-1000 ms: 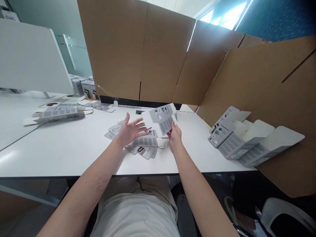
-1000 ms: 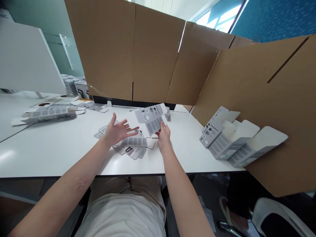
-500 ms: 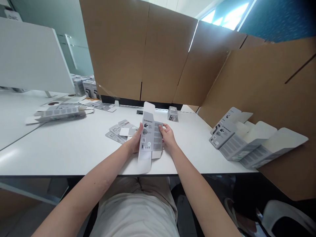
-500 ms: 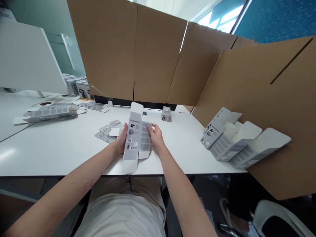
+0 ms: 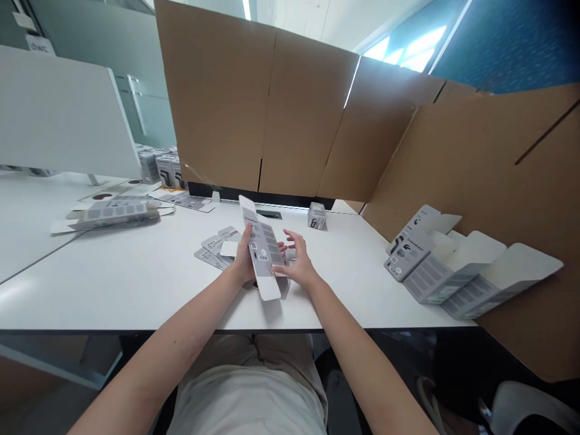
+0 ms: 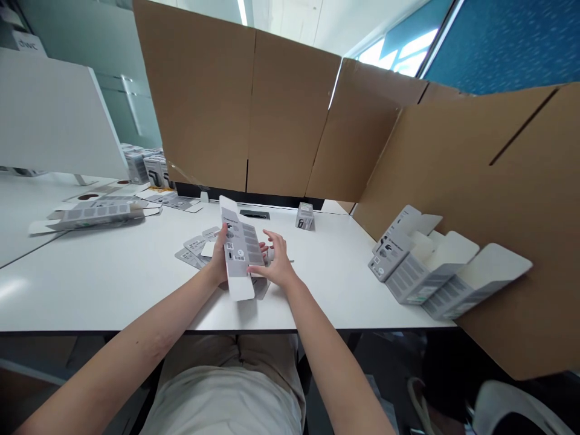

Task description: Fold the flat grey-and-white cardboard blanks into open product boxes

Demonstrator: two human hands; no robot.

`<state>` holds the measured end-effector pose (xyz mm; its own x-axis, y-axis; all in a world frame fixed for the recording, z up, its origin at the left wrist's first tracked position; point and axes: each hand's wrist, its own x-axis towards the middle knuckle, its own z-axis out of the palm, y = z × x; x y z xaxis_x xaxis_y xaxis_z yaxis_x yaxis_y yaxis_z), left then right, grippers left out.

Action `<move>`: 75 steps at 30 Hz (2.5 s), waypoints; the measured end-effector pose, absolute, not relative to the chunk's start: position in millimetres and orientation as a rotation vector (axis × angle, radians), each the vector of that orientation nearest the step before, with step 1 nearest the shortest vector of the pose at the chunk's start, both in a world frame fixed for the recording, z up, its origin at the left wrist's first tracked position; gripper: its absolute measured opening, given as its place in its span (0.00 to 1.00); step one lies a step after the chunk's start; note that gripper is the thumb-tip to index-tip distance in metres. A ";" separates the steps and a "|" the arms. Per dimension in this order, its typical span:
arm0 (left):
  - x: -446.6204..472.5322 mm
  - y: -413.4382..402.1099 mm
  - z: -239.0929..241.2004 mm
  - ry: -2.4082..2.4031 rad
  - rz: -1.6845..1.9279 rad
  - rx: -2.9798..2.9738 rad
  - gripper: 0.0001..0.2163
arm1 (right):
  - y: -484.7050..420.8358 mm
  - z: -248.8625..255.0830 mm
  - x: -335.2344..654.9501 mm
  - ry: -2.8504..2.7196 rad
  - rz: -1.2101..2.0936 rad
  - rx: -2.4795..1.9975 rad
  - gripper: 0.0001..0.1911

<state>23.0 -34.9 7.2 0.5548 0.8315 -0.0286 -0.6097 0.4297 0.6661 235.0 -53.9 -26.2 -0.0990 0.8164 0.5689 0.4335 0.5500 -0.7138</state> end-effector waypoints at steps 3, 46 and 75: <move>24.8 -34.3 7.6 0.381 0.996 0.661 0.43 | -58.7 -25.4 230.2 -1.885 0.422 -0.953 0.65; 12.6 -20.5 -10.7 0.159 0.830 0.894 0.45 | -62.5 -29.5 221.9 -2.058 -0.263 -0.739 0.46; 21.0 -7.6 5.9 0.738 1.516 0.582 0.35 | -56.4 -26.7 233.2 -1.760 0.068 -1.195 0.28</move>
<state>21.0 -7.6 5.9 -0.0819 0.9943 -0.0688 -0.6675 -0.0035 0.7446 233.2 -56.4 -26.7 -0.0475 0.7370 0.6742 0.6829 0.5165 -0.5165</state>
